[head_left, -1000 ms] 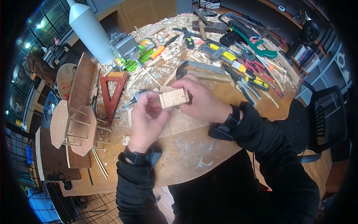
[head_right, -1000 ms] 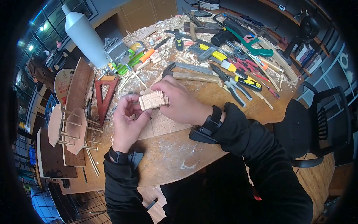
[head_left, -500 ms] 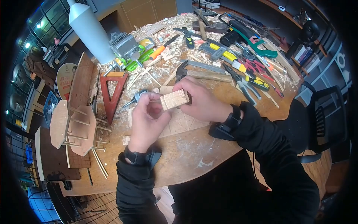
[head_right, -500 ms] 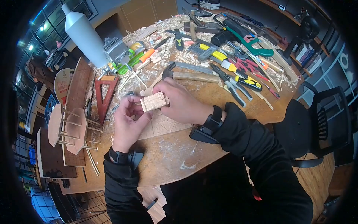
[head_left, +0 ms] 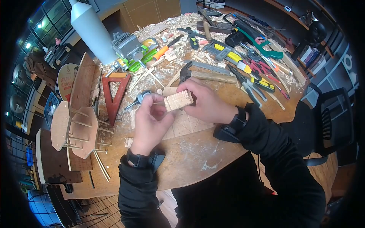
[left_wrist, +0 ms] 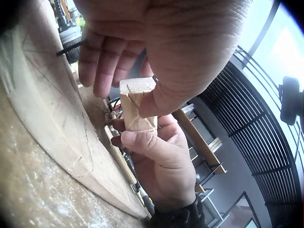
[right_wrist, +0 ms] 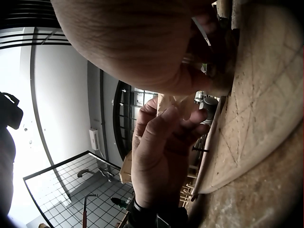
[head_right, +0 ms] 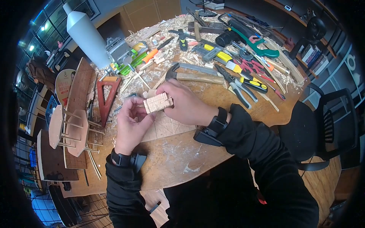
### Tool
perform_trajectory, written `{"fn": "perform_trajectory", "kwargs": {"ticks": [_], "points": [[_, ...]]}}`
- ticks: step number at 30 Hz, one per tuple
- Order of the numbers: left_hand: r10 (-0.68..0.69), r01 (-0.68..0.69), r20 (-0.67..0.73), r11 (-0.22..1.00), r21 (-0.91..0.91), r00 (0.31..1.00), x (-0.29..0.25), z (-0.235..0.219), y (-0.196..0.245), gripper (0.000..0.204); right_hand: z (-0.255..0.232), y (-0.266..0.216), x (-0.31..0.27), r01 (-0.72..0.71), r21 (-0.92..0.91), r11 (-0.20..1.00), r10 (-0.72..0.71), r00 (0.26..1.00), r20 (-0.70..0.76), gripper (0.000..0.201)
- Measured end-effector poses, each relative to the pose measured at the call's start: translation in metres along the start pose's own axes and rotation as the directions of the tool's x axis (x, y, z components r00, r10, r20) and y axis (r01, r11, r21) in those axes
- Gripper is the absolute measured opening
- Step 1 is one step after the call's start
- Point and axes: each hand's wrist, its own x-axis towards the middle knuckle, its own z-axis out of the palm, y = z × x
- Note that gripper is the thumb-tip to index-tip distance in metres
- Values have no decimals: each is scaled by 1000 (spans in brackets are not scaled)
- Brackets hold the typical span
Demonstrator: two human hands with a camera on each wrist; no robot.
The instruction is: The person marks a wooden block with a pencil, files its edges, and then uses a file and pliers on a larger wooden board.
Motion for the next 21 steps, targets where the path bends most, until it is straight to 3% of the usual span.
{"fn": "perform_trajectory", "kwargs": {"ticks": [21], "points": [[-8,8,15,1000,-6,1000,0,0,3,42,0,3,-1,-19,-17,1000,19,999,38,37]]}}
